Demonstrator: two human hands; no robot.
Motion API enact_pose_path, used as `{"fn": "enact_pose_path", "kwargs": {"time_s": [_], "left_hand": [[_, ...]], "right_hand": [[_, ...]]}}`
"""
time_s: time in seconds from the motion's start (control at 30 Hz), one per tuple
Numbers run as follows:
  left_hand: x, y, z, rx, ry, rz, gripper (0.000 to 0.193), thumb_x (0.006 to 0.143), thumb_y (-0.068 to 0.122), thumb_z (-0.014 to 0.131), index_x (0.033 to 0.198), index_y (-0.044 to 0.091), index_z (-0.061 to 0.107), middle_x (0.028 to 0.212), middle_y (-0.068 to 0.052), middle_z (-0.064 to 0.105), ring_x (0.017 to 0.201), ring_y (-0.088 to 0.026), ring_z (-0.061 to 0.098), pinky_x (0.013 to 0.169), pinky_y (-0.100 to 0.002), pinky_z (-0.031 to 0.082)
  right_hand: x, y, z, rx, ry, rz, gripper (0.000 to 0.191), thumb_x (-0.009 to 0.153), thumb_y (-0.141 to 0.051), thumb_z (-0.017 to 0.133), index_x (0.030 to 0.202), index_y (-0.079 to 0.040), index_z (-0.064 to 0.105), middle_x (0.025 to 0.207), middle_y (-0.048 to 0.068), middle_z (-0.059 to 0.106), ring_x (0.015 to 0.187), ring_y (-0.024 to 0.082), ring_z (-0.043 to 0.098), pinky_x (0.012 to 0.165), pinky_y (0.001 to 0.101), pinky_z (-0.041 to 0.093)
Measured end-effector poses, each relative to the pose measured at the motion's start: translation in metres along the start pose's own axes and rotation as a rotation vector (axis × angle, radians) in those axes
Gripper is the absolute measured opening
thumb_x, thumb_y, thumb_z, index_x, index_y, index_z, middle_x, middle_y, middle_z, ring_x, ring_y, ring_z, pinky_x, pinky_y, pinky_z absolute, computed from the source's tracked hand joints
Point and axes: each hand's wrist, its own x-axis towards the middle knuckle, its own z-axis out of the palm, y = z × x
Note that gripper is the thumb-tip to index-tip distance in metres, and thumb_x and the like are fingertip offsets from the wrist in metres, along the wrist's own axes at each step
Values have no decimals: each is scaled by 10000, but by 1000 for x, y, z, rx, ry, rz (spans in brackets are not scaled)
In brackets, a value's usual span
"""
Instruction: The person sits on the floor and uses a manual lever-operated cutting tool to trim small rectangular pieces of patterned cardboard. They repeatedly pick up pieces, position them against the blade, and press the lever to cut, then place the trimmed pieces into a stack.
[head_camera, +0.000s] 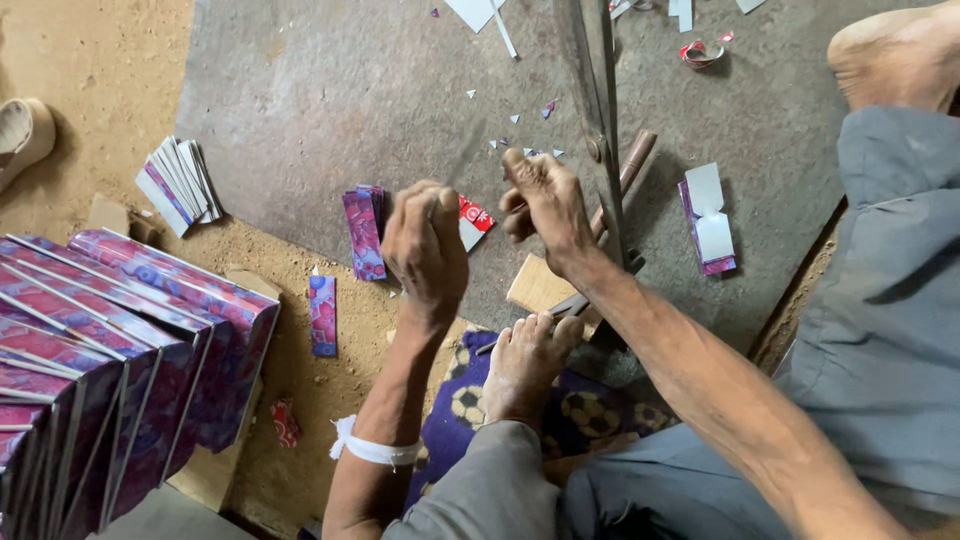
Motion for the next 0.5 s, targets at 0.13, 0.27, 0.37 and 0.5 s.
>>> {"fn": "enact_pose_path", "kwargs": {"time_s": [0.13,0.27,0.37,0.5], "left_hand": [[-18,20,6,62,-161,140,202,1001,198,710,1066,22,635,1155,-147,688,1021,-294,672,861,-419,534],[-22,41,-15,-29,-313,254,466,839,296,739,1211,45,613,1330,-185,595,1223,-375,579,1004,-493,462],[-12,53,-36,-97,-337,124,421,954,258,694,1314,62,598,1409,-153,566,1297,-348,574,1098,-473,476],[6,54,-17,-201,-748,28,394,983,185,574,1340,18,593,1303,-192,641,1186,-363,633,1022,-441,513]], "right_hand": [[-22,-12,0,97,-159,-98,519,889,-472,785,1151,-80,566,979,50,658,856,97,653,722,266,568],[-49,-39,-24,-601,-41,-309,451,883,-381,771,1080,-15,594,1078,160,617,949,197,682,831,326,608],[-71,-65,-52,-1323,-260,-904,401,875,-285,727,1152,-16,618,1168,171,652,1080,315,647,960,403,512],[-96,-83,-67,-1774,-464,-1046,252,812,-162,631,1026,-33,594,1188,172,653,1104,302,637,970,397,517]]}}
